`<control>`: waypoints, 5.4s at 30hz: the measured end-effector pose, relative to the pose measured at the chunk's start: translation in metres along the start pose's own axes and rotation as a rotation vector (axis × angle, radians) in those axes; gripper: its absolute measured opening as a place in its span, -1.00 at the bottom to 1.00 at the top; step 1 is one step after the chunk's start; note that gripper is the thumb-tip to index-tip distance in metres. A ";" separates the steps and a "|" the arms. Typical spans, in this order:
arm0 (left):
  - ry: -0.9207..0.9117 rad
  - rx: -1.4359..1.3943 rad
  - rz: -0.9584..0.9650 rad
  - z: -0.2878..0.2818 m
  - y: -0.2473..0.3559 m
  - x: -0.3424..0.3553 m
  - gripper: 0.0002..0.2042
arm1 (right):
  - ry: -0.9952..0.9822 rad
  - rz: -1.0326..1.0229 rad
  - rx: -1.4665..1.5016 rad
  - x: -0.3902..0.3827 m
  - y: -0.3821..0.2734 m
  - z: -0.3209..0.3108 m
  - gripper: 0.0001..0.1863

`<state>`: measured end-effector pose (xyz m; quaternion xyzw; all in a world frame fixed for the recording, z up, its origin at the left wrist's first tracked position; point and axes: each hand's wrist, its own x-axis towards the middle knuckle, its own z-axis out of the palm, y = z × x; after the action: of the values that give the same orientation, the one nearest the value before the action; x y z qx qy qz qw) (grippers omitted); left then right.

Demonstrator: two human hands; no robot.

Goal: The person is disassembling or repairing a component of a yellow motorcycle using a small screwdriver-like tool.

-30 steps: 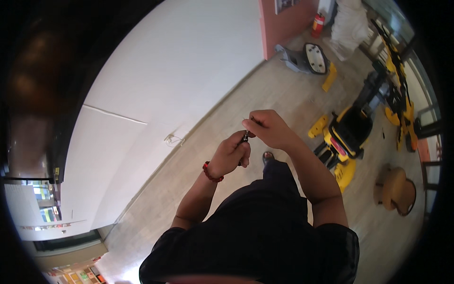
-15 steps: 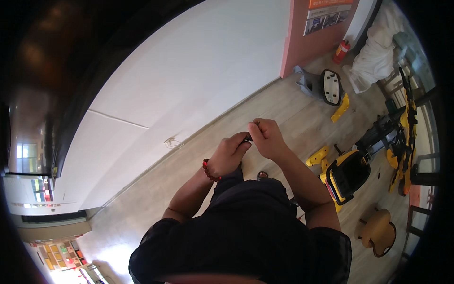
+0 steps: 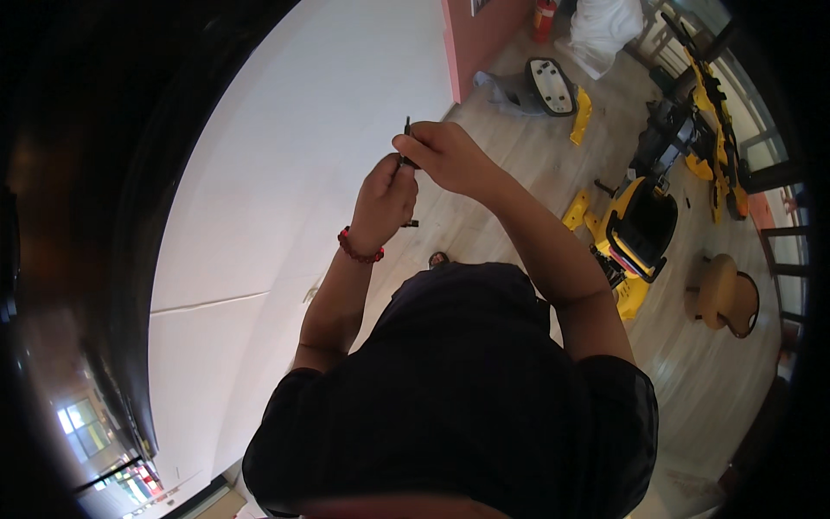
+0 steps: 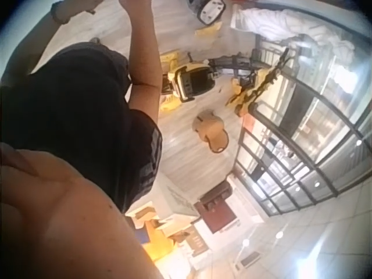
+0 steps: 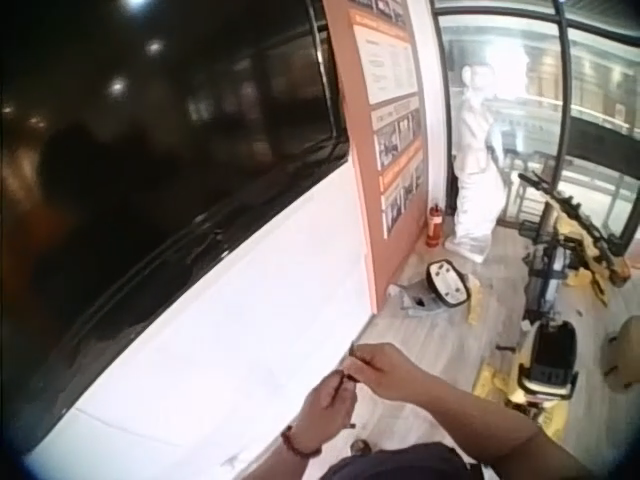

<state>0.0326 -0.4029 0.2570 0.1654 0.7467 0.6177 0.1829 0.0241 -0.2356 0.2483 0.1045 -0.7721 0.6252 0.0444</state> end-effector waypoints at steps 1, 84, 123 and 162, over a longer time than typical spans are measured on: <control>-0.026 -0.104 -0.060 -0.007 -0.004 0.004 -0.80 | -0.011 0.049 0.089 0.004 0.006 0.005 -0.58; 0.541 -0.608 -0.052 -0.080 -0.050 0.177 -0.82 | -0.463 0.347 0.401 0.141 0.134 0.016 -0.50; -1.168 -0.335 -0.451 0.022 -0.005 0.221 -0.89 | 0.921 0.515 0.422 -0.001 0.000 -0.035 -0.81; -1.527 -0.510 -0.381 0.118 0.029 0.370 -0.84 | 1.727 0.452 0.338 -0.025 0.042 0.099 -0.77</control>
<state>-0.2357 -0.1206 0.2398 0.3635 0.2692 0.4441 0.7734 0.0451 -0.3211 0.1817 -0.5495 -0.3702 0.5849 0.4679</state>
